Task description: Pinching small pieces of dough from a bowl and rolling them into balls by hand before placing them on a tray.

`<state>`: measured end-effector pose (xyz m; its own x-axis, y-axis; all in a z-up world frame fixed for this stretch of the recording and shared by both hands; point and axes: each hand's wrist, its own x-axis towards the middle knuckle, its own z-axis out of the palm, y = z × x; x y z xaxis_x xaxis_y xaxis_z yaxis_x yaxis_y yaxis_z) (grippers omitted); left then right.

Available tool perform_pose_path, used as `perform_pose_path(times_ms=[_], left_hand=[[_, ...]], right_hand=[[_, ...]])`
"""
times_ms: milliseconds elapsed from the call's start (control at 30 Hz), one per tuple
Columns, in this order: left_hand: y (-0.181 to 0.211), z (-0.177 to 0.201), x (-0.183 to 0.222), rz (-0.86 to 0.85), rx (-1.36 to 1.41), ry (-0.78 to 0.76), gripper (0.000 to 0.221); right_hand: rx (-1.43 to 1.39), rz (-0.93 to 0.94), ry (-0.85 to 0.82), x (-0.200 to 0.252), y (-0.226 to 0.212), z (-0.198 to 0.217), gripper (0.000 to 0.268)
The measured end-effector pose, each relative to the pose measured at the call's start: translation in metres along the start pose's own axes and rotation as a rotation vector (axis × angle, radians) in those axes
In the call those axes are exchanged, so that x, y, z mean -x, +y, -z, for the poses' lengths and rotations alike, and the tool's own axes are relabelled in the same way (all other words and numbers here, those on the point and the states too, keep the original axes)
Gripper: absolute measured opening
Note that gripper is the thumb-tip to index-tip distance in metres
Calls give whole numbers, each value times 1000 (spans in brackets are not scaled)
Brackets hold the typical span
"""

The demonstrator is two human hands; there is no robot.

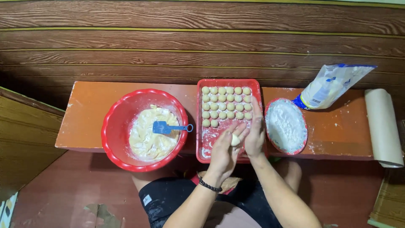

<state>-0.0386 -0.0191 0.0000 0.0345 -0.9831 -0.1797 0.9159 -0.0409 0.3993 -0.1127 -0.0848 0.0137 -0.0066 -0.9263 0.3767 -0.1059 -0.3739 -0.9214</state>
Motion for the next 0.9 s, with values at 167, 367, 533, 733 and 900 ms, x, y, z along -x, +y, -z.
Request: perform_pose_path(times_ms=[167, 367, 533, 733, 900], left_hand=[[9, -5, -3, 142, -89, 122, 49], [27, -16, 6, 172, 102, 176, 70], [0, 9, 4, 259, -29, 242, 63], [12, -4, 2, 146, -48, 230, 66], [-2, 16, 5, 130, -200, 110, 49]], right_hand=[[294, 227, -241, 20, 6, 2, 82], [361, 275, -551, 31, 18, -4, 90], [420, 199, -445, 13, 10, -2, 88], [390, 137, -316, 8, 33, -1, 79], [166, 47, -158, -6, 15, 20, 63]])
